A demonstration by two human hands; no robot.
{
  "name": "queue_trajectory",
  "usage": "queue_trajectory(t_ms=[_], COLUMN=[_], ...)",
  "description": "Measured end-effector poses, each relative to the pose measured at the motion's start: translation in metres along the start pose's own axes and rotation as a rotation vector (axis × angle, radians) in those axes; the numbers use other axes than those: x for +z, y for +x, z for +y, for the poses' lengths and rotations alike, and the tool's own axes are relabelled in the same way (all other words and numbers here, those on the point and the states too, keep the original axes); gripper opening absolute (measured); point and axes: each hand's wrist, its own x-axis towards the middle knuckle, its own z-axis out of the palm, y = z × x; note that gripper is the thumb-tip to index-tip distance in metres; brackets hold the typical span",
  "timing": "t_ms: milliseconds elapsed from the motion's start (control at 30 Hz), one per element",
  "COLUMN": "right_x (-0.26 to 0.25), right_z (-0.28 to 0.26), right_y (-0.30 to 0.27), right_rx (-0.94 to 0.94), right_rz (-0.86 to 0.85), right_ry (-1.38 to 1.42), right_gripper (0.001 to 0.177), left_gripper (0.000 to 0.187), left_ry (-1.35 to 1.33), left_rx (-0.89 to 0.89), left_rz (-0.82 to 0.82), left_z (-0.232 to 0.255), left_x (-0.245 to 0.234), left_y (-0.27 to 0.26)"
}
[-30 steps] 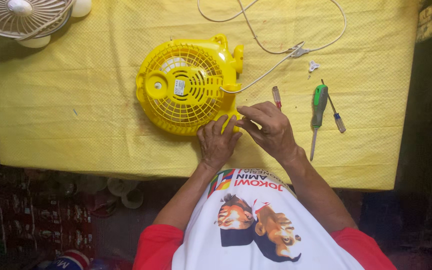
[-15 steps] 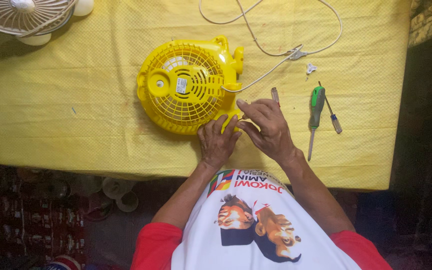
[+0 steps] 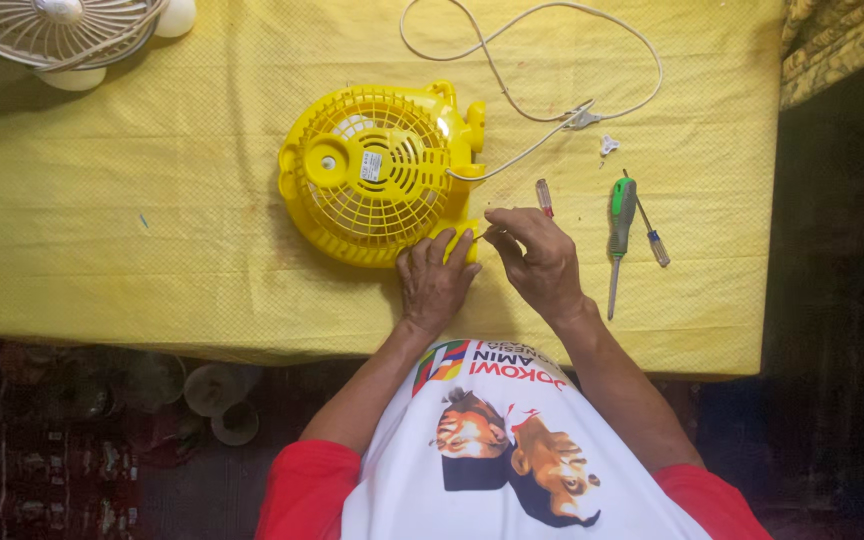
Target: The person reassembles a yellow electric fan by attaching the fan blade to the motor, placing the front grille, and securing the rear cage with a screwdriver. The person then tightens multiple screws on the base and rear of the fan to complete the assembly.
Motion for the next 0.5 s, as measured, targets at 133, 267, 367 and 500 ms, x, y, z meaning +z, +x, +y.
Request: queue_trajectory(t_ms=[133,267,367,500], right_x=[0.003,0.007,0.011,0.016], right_z=[0.000,-0.003,-0.004,-0.002], right_y=[-0.003,-0.005,-0.009,-0.012], right_rx=[0.048,0.042,0.018,-0.010], right_rz=[0.025,0.057,0.075,0.108], right_ry=[-0.029,-0.019,-0.047,-0.098], right_gripper=[0.031,0.029,0.029,0.028], left_gripper=[0.064,0.064,0.064,0.064], left_ry=[-0.007,-0.014,-0.038,-0.033], left_rx=[0.006,0.008,0.004,0.005], left_rz=[-0.001,0.015,0.006,-0.010], left_z=[-0.002,-0.002,-0.002,-0.001], left_x=[-0.002,-0.002,-0.001,0.000], left_y=[-0.001,-0.001,-0.002,0.000])
